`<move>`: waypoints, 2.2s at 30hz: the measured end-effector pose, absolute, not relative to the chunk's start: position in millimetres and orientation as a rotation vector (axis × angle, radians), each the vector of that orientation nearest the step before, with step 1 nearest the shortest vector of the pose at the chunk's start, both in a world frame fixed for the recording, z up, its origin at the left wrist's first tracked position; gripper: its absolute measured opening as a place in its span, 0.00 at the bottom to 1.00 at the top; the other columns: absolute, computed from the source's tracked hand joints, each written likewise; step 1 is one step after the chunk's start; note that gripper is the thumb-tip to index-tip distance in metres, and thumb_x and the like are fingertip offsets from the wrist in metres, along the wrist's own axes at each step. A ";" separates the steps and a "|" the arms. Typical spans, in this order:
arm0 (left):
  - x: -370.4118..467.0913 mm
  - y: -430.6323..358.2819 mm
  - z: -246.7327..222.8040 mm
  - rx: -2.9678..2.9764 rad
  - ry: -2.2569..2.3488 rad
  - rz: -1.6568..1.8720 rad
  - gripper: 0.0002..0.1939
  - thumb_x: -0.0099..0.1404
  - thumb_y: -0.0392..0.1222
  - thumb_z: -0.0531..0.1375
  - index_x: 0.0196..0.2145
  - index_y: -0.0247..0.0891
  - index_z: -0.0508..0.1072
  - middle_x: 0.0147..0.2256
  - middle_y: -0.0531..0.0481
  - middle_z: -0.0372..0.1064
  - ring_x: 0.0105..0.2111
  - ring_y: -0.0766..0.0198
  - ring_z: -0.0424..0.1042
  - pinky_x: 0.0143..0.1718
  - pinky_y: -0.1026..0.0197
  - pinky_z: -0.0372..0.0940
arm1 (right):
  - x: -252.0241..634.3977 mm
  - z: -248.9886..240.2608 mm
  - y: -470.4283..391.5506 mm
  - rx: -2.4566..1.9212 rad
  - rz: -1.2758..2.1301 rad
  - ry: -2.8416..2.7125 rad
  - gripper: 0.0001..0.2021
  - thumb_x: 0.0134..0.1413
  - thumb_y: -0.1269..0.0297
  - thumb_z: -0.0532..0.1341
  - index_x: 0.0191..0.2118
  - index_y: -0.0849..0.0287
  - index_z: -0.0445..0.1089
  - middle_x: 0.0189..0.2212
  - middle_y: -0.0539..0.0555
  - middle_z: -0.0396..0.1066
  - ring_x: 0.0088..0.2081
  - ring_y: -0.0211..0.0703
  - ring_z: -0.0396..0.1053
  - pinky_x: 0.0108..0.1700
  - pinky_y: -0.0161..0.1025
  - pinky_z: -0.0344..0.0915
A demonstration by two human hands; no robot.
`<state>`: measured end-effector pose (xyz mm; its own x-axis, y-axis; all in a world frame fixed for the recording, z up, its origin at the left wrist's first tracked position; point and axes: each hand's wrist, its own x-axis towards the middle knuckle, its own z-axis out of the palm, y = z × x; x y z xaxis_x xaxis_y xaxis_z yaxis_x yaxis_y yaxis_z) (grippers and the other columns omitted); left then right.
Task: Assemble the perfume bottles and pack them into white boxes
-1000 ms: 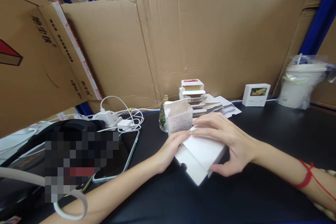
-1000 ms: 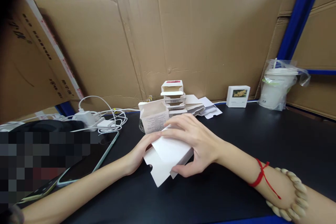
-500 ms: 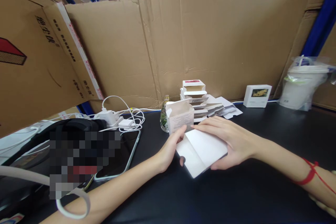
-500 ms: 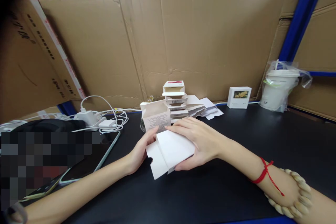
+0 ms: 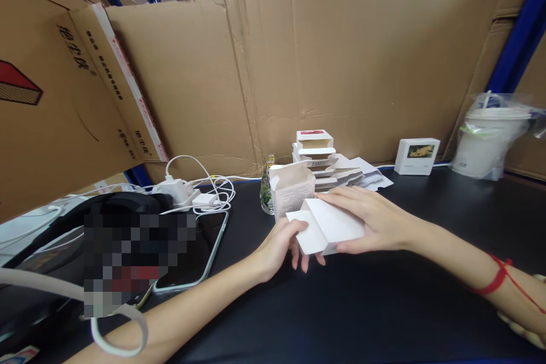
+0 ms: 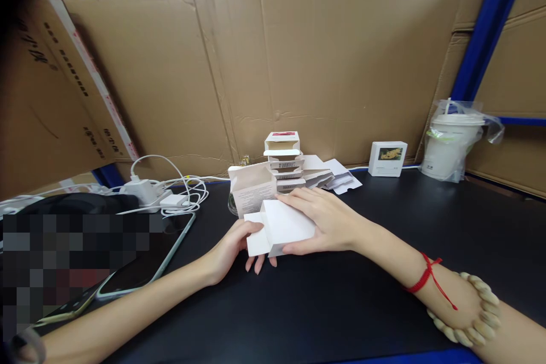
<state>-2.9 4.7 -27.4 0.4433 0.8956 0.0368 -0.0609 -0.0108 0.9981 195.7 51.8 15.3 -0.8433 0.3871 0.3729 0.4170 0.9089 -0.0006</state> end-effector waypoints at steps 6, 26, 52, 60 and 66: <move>-1.1 3.7 -26.9 1.378 0.852 0.925 0.20 0.56 0.45 0.45 0.22 0.26 0.69 0.18 0.40 0.68 0.12 0.68 0.61 0.12 0.69 0.52 | 196.1 16.2 52.4 -0.627 0.006 -2.727 0.36 0.49 0.45 0.56 0.57 0.68 0.58 0.47 0.64 0.66 0.46 0.50 0.66 0.45 0.48 0.64; -0.3 5.7 -28.1 1.368 0.867 0.926 0.20 0.57 0.45 0.45 0.27 0.25 0.69 0.16 0.43 0.66 0.12 0.68 0.61 0.11 0.69 0.51 | 190.6 15.5 47.8 -0.717 0.035 -2.722 0.40 0.39 0.48 0.64 0.57 0.64 0.57 0.47 0.62 0.65 0.46 0.51 0.64 0.45 0.48 0.61; 0.7 5.1 -29.6 1.405 0.881 0.917 0.19 0.60 0.45 0.44 0.31 0.26 0.66 0.17 0.45 0.67 0.12 0.70 0.60 0.11 0.71 0.51 | 190.1 12.0 47.6 -0.743 0.139 -2.761 0.41 0.41 0.50 0.64 0.60 0.63 0.51 0.51 0.62 0.62 0.48 0.52 0.61 0.47 0.51 0.60; 1.2 5.5 -27.7 1.381 0.871 0.920 0.19 0.59 0.45 0.45 0.31 0.26 0.67 0.17 0.44 0.67 0.12 0.69 0.61 0.11 0.70 0.51 | 188.8 10.9 46.6 -0.758 0.133 -2.732 0.41 0.40 0.53 0.65 0.59 0.62 0.53 0.49 0.61 0.63 0.48 0.51 0.62 0.47 0.49 0.60; -2.8 7.0 -30.7 1.378 0.730 0.895 0.28 0.58 0.56 0.44 0.28 0.24 0.69 0.20 0.39 0.69 0.13 0.68 0.62 0.12 0.69 0.51 | 186.7 9.1 45.8 -0.734 0.109 -2.665 0.42 0.33 0.61 0.66 0.58 0.62 0.53 0.49 0.61 0.64 0.47 0.52 0.63 0.46 0.49 0.62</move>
<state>-2.8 7.0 -30.7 0.4946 0.8662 0.0716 -0.1037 -0.0230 0.9943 186.7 45.8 9.1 -0.7945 0.5081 0.3325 0.4792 0.8610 -0.1706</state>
